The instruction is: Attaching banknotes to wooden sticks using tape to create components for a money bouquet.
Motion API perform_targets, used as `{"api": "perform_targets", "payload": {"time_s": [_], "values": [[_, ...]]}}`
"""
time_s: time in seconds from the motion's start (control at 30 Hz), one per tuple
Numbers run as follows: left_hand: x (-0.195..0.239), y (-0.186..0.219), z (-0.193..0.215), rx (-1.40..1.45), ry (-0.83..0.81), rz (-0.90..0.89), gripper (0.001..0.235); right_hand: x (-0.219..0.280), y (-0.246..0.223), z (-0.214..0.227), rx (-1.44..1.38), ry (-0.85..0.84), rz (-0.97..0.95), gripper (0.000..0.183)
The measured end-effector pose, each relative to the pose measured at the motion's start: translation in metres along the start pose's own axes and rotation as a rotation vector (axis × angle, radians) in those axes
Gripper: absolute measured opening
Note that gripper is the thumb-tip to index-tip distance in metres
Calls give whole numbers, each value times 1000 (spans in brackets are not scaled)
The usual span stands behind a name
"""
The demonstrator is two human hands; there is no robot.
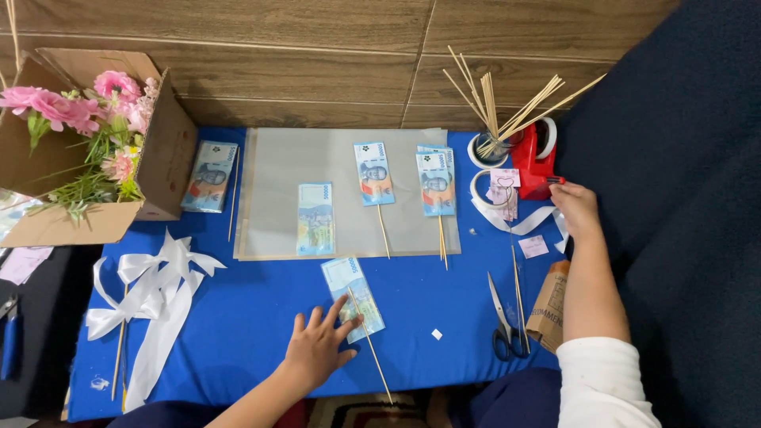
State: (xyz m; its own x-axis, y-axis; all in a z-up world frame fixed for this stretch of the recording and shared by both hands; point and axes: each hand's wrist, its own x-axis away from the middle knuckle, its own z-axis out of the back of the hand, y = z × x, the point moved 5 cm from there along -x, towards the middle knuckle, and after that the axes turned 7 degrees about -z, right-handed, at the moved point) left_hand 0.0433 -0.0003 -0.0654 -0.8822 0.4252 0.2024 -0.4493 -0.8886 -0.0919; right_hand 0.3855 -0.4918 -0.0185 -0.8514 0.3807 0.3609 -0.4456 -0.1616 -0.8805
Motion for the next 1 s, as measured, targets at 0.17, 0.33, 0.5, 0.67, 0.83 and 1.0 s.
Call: {"api": "perform_targets", "payload": {"time_s": [0.17,0.33,0.5,0.67,0.83,1.0], "values": [[1,-1,7,14,-60,-10,68,21,-12,-3,118,69,70,29],[0,-1,8,29,-26,-11,68,19,-9,-5,97,92,167,26],[0,-2,22,111,-227,-7,67,39,-17,-11,87,180,105,23],[-1,0,8,78,-128,5,68,14,-5,-9,74,214,158,29],[-2,-1,10,55,-62,6,68,22,-10,-13,108,264,85,30],[-3,0,12,81,-207,0,70,24,-14,-13,220,384,40,26]]}}
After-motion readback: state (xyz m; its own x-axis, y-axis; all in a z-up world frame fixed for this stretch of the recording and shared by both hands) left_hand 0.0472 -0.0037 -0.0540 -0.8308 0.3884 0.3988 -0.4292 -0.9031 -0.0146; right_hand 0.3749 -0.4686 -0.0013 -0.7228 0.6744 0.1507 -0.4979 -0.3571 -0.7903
